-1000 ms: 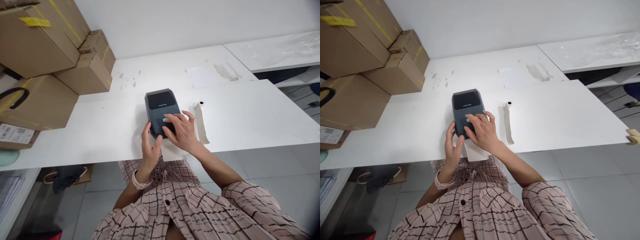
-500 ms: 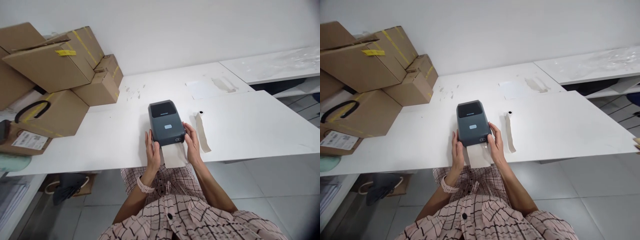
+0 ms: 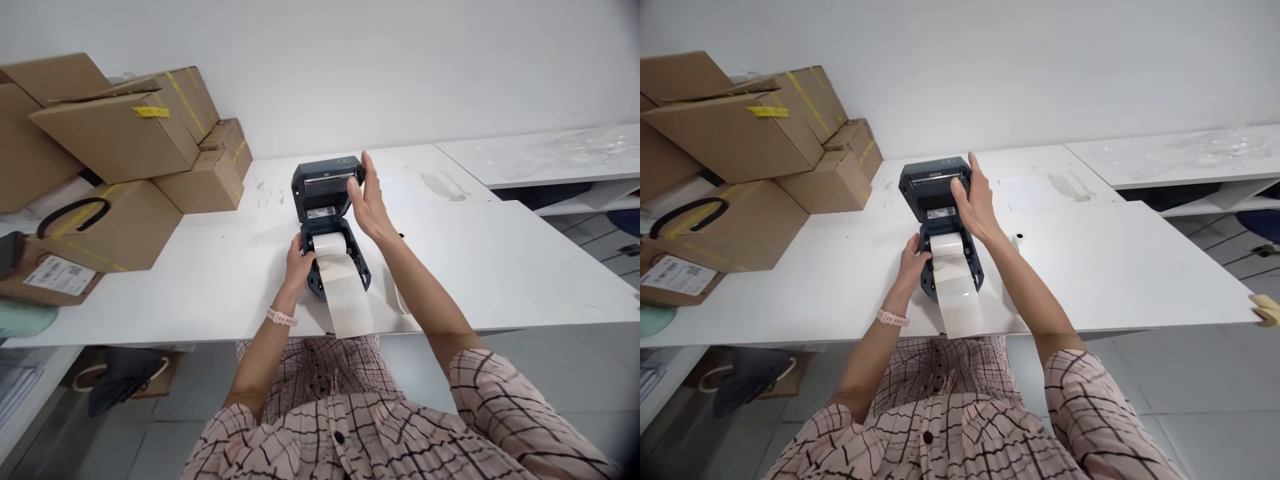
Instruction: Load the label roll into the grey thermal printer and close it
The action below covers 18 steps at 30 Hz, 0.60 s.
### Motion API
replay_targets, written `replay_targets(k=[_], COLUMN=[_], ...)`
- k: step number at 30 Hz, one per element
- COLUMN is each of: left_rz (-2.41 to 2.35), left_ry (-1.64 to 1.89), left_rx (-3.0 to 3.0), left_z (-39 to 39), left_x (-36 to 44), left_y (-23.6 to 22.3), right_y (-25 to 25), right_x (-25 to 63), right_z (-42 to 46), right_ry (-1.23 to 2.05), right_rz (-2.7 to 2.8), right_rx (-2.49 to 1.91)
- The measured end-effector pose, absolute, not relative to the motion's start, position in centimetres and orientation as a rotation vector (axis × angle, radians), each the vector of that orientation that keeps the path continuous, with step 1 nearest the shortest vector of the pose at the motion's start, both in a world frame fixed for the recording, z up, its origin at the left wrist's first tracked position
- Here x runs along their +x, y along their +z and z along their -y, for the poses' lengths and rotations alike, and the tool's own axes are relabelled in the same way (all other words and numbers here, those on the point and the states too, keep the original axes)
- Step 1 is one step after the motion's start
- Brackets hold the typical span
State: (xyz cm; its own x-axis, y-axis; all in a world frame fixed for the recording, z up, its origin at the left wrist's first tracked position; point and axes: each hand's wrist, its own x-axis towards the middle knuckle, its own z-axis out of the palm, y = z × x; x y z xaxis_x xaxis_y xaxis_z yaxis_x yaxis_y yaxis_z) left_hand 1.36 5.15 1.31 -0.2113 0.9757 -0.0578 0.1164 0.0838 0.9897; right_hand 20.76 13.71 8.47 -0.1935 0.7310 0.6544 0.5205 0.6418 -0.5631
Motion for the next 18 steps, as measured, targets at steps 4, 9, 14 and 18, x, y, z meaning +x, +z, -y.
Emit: replay_targets(k=[4,9,14,18], left_rz=[-1.486,-1.471,-1.510,-1.510], left_ry=[1.277,1.318,1.322,1.332], left_rx=[1.119,1.156,1.193,1.231], left_z=[-5.3,-5.3,-5.7,-5.9], left_x=[1.7,1.7,1.7,1.7], left_y=[0.1,-0.4,-1.1,-1.4], right_y=[9.8,11.9,9.6,6.8], right_x=[19.9,18.6,18.4,18.1], right_z=[-18.7,-15.6,-12.3,-14.2], right_ry=[0.116,-0.020,0.430,0.743], right_rz=[1.965,1.908,2.548,2.838], right_rx=[-1.035,-0.985,-0.864,-1.088])
